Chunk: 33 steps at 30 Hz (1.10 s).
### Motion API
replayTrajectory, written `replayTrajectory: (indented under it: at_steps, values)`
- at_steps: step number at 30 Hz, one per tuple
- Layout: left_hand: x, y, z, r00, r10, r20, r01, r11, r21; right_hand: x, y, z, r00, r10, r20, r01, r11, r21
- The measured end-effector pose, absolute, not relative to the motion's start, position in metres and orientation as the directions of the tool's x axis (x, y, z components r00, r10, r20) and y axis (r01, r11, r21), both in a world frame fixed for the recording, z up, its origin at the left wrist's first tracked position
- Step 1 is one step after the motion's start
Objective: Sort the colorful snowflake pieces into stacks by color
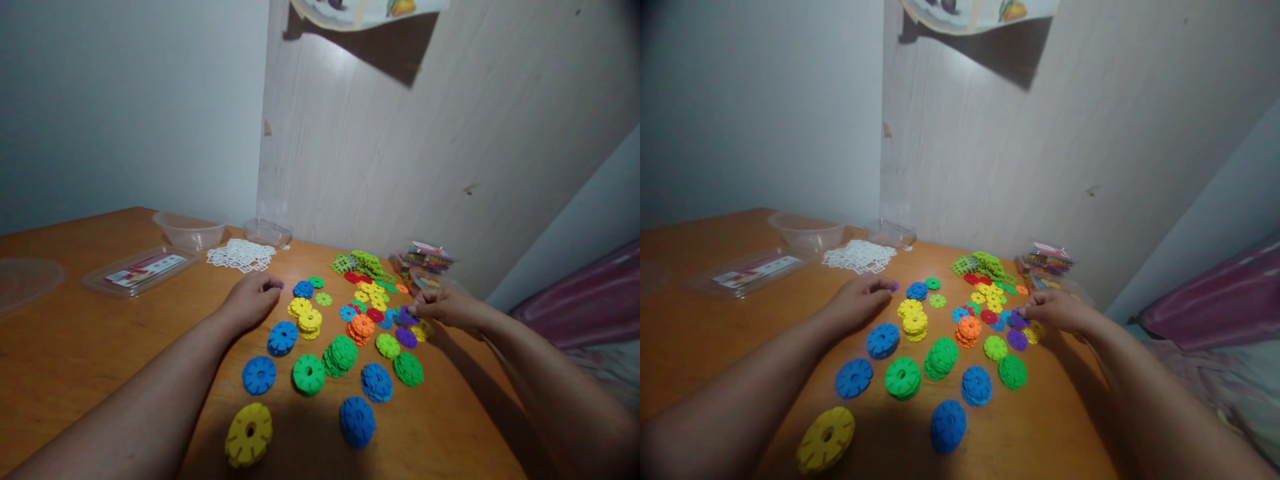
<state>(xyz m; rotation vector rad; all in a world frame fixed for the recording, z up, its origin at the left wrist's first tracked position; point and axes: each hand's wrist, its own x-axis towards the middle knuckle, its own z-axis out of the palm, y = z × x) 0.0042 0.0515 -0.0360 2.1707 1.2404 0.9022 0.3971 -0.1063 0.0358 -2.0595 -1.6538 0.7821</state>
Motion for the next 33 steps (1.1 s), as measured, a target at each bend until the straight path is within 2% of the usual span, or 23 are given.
replayTrajectory:
  at_steps: [3, 10, 16, 22, 29, 33]
  values:
    - [0.004, 0.054, -0.037, 0.37, 0.878, 0.303, 0.564, -0.471, 0.678, 0.398, -0.119, 0.038, 0.133, 0.956, -0.261, 0.751, -0.269, -0.604]
    - [0.002, 0.06, -0.041, 0.382, 0.862, 0.332, 0.558, -0.502, 0.661, 0.409, -0.115, 0.018, 0.106, 0.939, -0.328, 0.761, -0.289, -0.581]
    - [0.002, 0.06, -0.043, 0.374, 0.863, 0.34, 0.545, -0.501, 0.672, 0.399, -0.104, 0.024, 0.154, 0.98, -0.128, 0.831, -0.199, -0.519]
    - [0.003, 0.055, -0.039, 0.357, 0.875, 0.327, 0.556, -0.48, 0.678, 0.375, -0.085, 0.02, 0.091, 0.989, -0.115, 0.843, -0.138, -0.52]
    - [0.004, 0.052, -0.036, 0.351, 0.881, 0.316, 0.551, -0.467, 0.692, 0.348, -0.061, 0.012, 0.136, 0.984, -0.118, 0.945, -0.164, -0.284]
    - [0.005, 0.048, -0.034, 0.357, 0.881, 0.31, 0.554, -0.467, 0.689, 0.343, -0.056, 0.011, 0.114, 0.982, -0.148, 0.954, -0.15, -0.26]
